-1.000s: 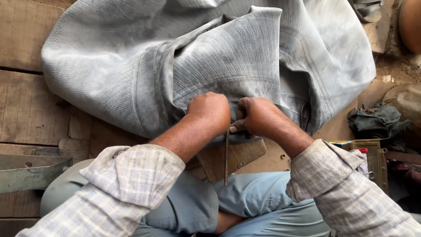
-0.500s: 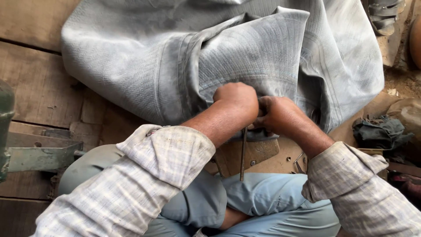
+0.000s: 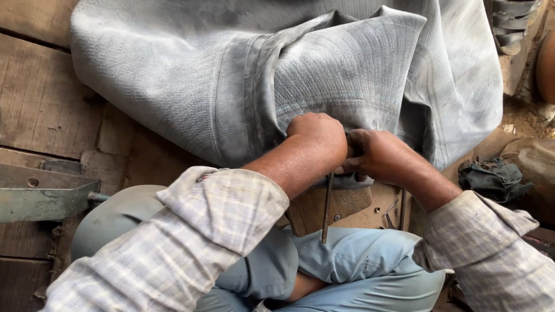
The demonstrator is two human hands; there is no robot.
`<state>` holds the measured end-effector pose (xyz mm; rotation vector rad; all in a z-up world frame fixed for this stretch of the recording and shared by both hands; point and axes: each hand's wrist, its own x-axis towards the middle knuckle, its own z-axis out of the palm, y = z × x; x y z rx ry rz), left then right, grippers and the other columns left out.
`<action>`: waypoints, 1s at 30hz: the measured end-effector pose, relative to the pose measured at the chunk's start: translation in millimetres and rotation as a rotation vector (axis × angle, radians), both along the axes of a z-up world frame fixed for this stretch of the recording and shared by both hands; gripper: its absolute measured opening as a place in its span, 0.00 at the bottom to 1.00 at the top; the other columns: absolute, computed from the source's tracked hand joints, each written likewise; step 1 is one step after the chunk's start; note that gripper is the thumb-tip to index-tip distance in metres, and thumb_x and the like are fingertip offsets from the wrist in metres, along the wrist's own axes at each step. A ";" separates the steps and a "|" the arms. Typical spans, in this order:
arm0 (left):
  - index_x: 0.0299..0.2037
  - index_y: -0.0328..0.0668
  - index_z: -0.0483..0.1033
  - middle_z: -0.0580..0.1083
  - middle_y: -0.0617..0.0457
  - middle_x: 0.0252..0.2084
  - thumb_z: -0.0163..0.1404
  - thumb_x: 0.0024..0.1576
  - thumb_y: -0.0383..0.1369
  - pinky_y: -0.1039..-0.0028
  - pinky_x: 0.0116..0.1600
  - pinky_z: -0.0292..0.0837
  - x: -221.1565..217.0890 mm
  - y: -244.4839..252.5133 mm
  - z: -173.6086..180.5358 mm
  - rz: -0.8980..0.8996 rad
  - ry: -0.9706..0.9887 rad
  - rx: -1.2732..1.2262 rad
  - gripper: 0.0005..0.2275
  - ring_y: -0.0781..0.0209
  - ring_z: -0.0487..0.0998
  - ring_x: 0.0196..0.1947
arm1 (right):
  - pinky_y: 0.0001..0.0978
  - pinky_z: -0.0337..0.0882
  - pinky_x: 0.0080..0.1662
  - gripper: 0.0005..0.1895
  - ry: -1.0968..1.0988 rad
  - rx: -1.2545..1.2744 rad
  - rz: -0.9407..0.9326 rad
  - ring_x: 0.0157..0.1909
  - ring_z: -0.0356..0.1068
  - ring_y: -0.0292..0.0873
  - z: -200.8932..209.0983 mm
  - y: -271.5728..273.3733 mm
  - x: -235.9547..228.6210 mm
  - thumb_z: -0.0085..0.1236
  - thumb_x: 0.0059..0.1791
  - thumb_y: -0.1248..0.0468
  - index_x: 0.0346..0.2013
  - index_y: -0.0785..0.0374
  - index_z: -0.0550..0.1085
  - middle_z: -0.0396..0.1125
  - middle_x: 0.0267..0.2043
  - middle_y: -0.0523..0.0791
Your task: The person sits on the floor repairing a large rubberized fabric bag. They insert a bolt through a metal grommet in the bag, add a washer, tighten it with a wrench, work the fitting with a rod, and finally hammer the fitting to seat it.
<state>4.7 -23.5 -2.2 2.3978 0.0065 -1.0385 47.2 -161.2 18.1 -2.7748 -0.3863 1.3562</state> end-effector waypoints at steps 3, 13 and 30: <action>0.51 0.43 0.81 0.81 0.46 0.49 0.66 0.48 0.49 0.68 0.47 0.80 -1.7 2.5 -0.2 0.001 -0.021 -0.025 0.25 0.56 0.83 0.48 | 0.37 0.77 0.35 0.20 0.006 -0.075 -0.011 0.29 0.78 0.40 6.3 10.1 -1.7 0.71 0.43 0.59 0.45 0.63 0.78 0.79 0.32 0.48; 0.51 0.39 0.79 0.79 0.46 0.49 0.66 0.48 0.50 0.68 0.46 0.81 -1.0 0.8 5.3 0.051 -0.014 0.016 0.27 0.56 0.83 0.47 | 0.37 0.76 0.34 0.16 -0.043 -0.025 -0.092 0.27 0.76 0.39 8.5 7.7 -8.0 0.72 0.42 0.60 0.38 0.65 0.79 0.77 0.29 0.47; 0.38 0.49 0.79 0.78 0.48 0.39 0.58 0.49 0.29 0.54 0.52 0.70 -49.5 16.0 -16.8 0.253 -0.404 -0.241 0.08 0.45 0.77 0.48 | 0.49 0.70 0.40 0.25 -0.186 0.259 0.053 0.39 0.73 0.57 -10.2 -24.2 -10.9 0.77 0.35 0.52 0.32 0.65 0.73 0.73 0.32 0.53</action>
